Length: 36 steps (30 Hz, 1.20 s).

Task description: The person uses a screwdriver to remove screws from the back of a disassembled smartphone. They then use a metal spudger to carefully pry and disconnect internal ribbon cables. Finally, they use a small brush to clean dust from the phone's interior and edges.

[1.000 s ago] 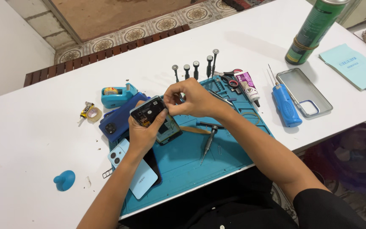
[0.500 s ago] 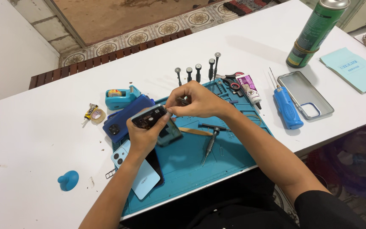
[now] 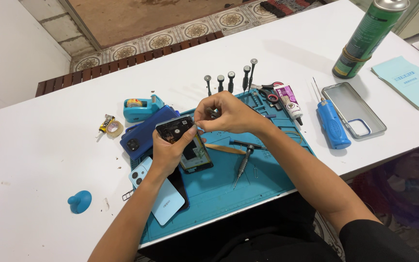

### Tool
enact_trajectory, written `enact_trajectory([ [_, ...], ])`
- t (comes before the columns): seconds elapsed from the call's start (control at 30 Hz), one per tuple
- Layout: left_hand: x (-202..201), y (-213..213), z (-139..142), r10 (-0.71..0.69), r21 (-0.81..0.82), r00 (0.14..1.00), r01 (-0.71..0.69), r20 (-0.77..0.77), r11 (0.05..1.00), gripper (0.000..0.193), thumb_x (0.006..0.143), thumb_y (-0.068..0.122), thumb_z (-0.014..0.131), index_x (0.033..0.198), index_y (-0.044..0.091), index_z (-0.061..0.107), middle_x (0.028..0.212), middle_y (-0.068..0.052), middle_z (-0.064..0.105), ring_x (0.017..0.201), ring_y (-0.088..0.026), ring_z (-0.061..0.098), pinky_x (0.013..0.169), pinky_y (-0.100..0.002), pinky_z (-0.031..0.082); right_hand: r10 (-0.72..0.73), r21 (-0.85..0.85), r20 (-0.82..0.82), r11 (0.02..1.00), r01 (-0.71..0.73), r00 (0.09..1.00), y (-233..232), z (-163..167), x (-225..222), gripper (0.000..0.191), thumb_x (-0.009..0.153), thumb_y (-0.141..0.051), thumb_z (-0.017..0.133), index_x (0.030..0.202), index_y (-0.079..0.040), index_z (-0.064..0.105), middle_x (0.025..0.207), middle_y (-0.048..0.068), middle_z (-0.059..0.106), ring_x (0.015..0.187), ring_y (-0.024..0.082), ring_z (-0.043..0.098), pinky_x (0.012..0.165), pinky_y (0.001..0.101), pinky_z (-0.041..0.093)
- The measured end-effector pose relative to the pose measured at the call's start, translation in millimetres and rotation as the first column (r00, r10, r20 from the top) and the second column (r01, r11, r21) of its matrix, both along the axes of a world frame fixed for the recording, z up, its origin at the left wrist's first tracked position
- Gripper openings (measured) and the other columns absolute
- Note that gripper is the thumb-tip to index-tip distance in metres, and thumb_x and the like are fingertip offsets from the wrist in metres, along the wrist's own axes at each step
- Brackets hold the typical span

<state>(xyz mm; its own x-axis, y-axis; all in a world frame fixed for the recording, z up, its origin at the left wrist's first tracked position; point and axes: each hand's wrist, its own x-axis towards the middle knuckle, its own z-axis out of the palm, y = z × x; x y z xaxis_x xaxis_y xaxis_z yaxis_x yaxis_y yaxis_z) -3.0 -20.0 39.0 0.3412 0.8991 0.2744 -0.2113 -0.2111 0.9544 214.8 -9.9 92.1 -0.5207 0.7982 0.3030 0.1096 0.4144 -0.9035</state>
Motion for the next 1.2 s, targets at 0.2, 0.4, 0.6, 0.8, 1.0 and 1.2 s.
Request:
enact_trajectory([
  [0.2,-1,0,-3,0.018,0.078,1.0,-0.017,-0.017,0.997,0.019,0.095,0.018,0.075,0.101,0.001,0.074,0.088,-0.009,0.078,0.078,-0.018,0.078,0.07,-0.029,0.065,-0.033,0.054,0.01,0.998,0.033,0.999,-2,5,-2,0.008,0.082,-0.012,0.074,0.082,-0.004,0.075,0.073,-0.002,0.072,0.064,0.004,0.058,0.061,0.0215,0.049],
  [0.4,-3,1,-6,0.01,0.107,1.0,-0.007,-0.021,0.994,0.018,0.097,0.016,0.074,0.105,-0.001,0.074,0.089,-0.009,0.078,0.079,-0.016,0.077,0.072,-0.028,0.064,-0.138,0.123,0.138,0.985,0.121,0.981,-4,6,-6,0.011,0.078,-0.013,0.074,0.079,-0.003,0.076,0.069,0.001,0.072,0.057,0.007,0.056,0.053,0.0238,0.046],
  [0.6,-4,2,-7,0.001,0.097,1.0,-0.002,0.005,0.995,0.019,0.096,0.013,0.072,0.106,-0.002,0.072,0.09,-0.009,0.077,0.079,-0.018,0.079,0.071,-0.03,0.065,-0.141,0.241,0.169,0.966,0.098,0.975,-5,6,-7,0.015,0.082,-0.017,0.077,0.084,-0.003,0.077,0.067,0.001,0.071,0.058,0.007,0.059,0.054,0.0227,0.048],
  [0.8,0,2,-7,0.071,0.077,0.997,-0.071,-0.002,0.995,0.019,0.095,0.015,0.073,0.105,-0.001,0.073,0.089,-0.007,0.077,0.077,-0.015,0.077,0.069,-0.028,0.064,-0.194,0.315,0.14,0.938,0.142,0.971,-4,3,-13,0.014,0.083,-0.018,0.077,0.086,-0.004,0.078,0.068,0.001,0.073,0.058,0.006,0.062,0.053,0.0222,0.049],
  [1.0,2,3,-11,0.207,0.17,0.976,-0.195,-0.06,0.966,0.014,0.095,0.016,0.076,0.099,0.002,0.076,0.085,-0.001,0.074,0.073,-0.004,0.067,0.066,-0.021,0.055,-0.314,0.328,0.105,0.907,0.265,0.944,-7,-4,-22,0.016,0.079,-0.016,0.078,0.081,-0.001,0.073,0.062,0.004,0.066,0.057,0.007,0.06,0.052,0.0239,0.047],
  [1.2,3,4,-12,0.202,0.172,0.976,-0.185,-0.086,0.968,0.015,0.096,0.018,0.077,0.095,0.003,0.077,0.081,0.0,0.073,0.071,-0.004,0.066,0.063,-0.02,0.053,-0.332,0.324,0.103,0.902,0.284,0.938,-7,-6,-23,0.017,0.078,-0.014,0.077,0.08,0.0,0.069,0.063,0.004,0.067,0.058,0.007,0.061,0.054,0.0234,0.049],
])
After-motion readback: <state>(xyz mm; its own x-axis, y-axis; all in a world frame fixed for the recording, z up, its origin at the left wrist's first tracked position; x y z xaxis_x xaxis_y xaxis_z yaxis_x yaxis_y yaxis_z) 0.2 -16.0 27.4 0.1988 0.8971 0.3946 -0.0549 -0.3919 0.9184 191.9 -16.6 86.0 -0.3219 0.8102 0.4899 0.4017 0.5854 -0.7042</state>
